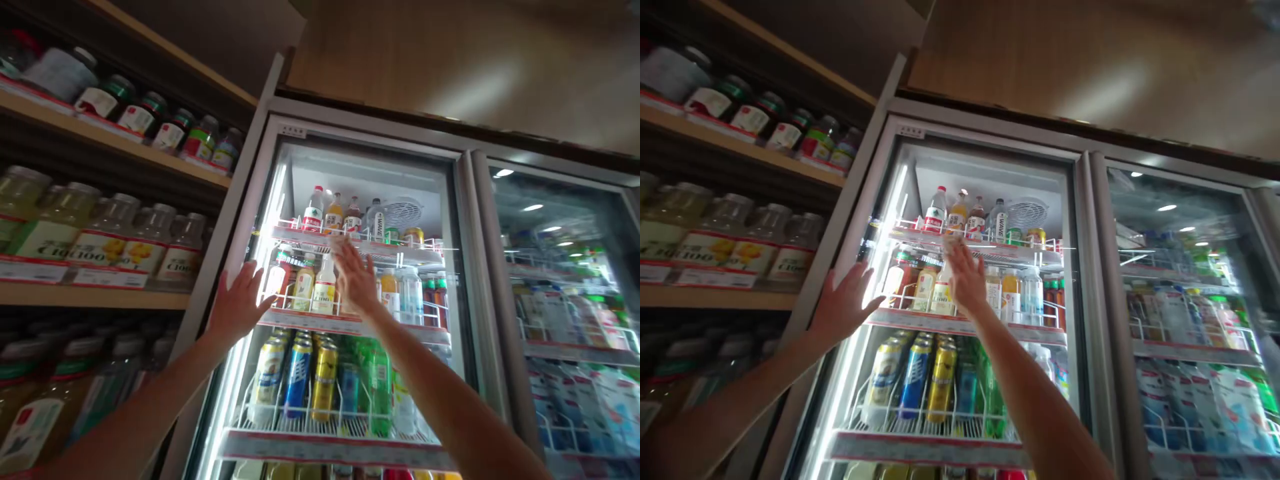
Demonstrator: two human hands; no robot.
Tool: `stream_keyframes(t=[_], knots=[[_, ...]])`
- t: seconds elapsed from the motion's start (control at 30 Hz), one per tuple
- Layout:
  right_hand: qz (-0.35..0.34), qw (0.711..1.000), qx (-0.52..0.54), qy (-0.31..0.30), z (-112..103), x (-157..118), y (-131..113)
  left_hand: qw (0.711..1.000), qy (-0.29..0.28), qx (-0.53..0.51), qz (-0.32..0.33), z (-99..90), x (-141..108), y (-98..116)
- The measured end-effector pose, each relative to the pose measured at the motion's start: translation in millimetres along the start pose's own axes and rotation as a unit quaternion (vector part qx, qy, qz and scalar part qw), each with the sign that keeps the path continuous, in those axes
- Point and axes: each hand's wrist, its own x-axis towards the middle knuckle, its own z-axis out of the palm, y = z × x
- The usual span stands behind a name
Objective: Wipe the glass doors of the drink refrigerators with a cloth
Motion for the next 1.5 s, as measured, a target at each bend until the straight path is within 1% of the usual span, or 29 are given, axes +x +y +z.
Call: stream_keyframes(t=[0.1, 0.13, 0.17, 0.2, 0.33, 0.4, 0.47, 0.5, 0.57, 0.6, 0.63, 0.67, 0.77, 0.83, 0.87, 0.93, 0.97, 1.03, 1.1, 1.13, 1.17, 1.2, 1.27, 1.33, 1.37, 1.4, 1.43, 1.47, 1.5], knots=[[0.157, 0.986, -0.024, 0.060, -5, 17, 21, 1.000, 0.023, -0.006, 0.009, 9.6, -24, -23], [0.175, 0.982, -0.017, 0.074, -3, 23, 18, 0.999, 0.030, -0.008, 0.019, 13.3, -29, -28], [0.166, 0.983, -0.004, 0.080, 1, 27, 9, 0.999, 0.037, -0.009, 0.028, 16.8, -33, -31], [0.133, 0.988, 0.012, 0.078, 6, 31, -6, 0.998, 0.044, -0.010, 0.034, 20.1, -36, -34], [-0.030, 0.997, 0.065, 0.035, 29, 32, -89, 0.997, 0.062, -0.018, 0.043, 27.9, -37, -37], [-0.085, 0.993, 0.077, 0.006, 32, 32, -110, 0.997, 0.059, -0.022, 0.044, 28.5, -37, -37], [-0.097, 0.992, 0.083, -0.005, 31, 36, -109, 0.997, 0.053, -0.022, 0.042, 27.8, -37, -37], [-0.075, 0.993, 0.085, 0.005, 30, 39, -103, 0.998, 0.049, -0.021, 0.041, 27.3, -37, -36], [0.010, 0.995, 0.092, 0.042, 29, 48, -92, 0.998, 0.041, -0.020, 0.038, 26.6, -38, -36], [0.046, 0.993, 0.096, 0.055, 30, 51, -90, 0.998, 0.038, -0.020, 0.036, 26.4, -38, -36], [0.061, 0.991, 0.100, 0.057, 31, 53, -93, 0.999, 0.035, -0.018, 0.035, 26.5, -38, -35], [0.052, 0.992, 0.103, 0.049, 33, 54, -99, 0.999, 0.039, -0.017, 0.034, 26.7, -38, -35], [-0.044, 0.994, 0.100, 0.002, 35, 46, -130, 0.997, 0.071, -0.019, 0.035, 28.5, -39, -37], [-0.090, 0.991, 0.091, -0.027, 32, 36, -140, 0.994, 0.099, -0.027, 0.029, 29.6, -40, -38], [-0.095, 0.991, 0.086, -0.037, 30, 31, -137, 0.993, 0.108, -0.032, 0.026, 29.8, -40, -38], [-0.059, 0.995, 0.070, -0.042, 23, 18, -110, 0.992, 0.113, -0.043, 0.022, 28.9, -40, -38], [-0.017, 0.997, 0.060, -0.034, 19, 10, -87, 0.993, 0.109, -0.048, 0.024, 27.6, -39, -37], [0.100, 0.994, 0.032, 0.000, 9, -10, -33, 0.993, 0.100, -0.059, 0.026, 24.2, -36, -30], [0.221, 0.974, 0.008, 0.054, 0, -33, 17, 0.993, 0.093, -0.070, 0.023, 21.2, -31, -18], [0.264, 0.961, 0.001, 0.084, -4, -45, 34, 0.993, 0.090, -0.078, 0.023, 20.4, -28, -11], [0.291, 0.950, -0.006, 0.111, -6, -56, 45, 0.992, 0.088, -0.088, 0.023, 20.2, -26, -3], [0.298, 0.946, -0.012, 0.128, -8, -67, 49, 0.991, 0.087, -0.098, 0.021, 20.5, -24, 4], [0.255, 0.959, -0.024, 0.121, -8, -83, 38, 0.989, 0.088, -0.116, 0.017, 21.9, -21, 15], [0.157, 0.985, -0.037, 0.059, -6, -94, 21, 0.986, 0.098, -0.133, 0.010, 23.5, -21, 21], [0.114, 0.992, -0.043, 0.021, -7, -98, 16, 0.984, 0.103, -0.142, 0.009, 24.0, -21, 22], [0.094, 0.994, -0.052, -0.012, -9, -101, 17, 0.982, 0.107, -0.152, 0.012, 24.2, -21, 22], [0.106, 0.992, -0.064, -0.034, -13, -102, 22, 0.981, 0.110, -0.162, 0.015, 23.8, -21, 22], [0.149, 0.985, -0.079, -0.044, -18, -103, 31, 0.979, 0.111, -0.171, 0.018, 23.0, -21, 21], [0.213, 0.971, -0.096, -0.043, -24, -103, 43, 0.977, 0.113, -0.180, 0.021, 21.9, -20, 21]])
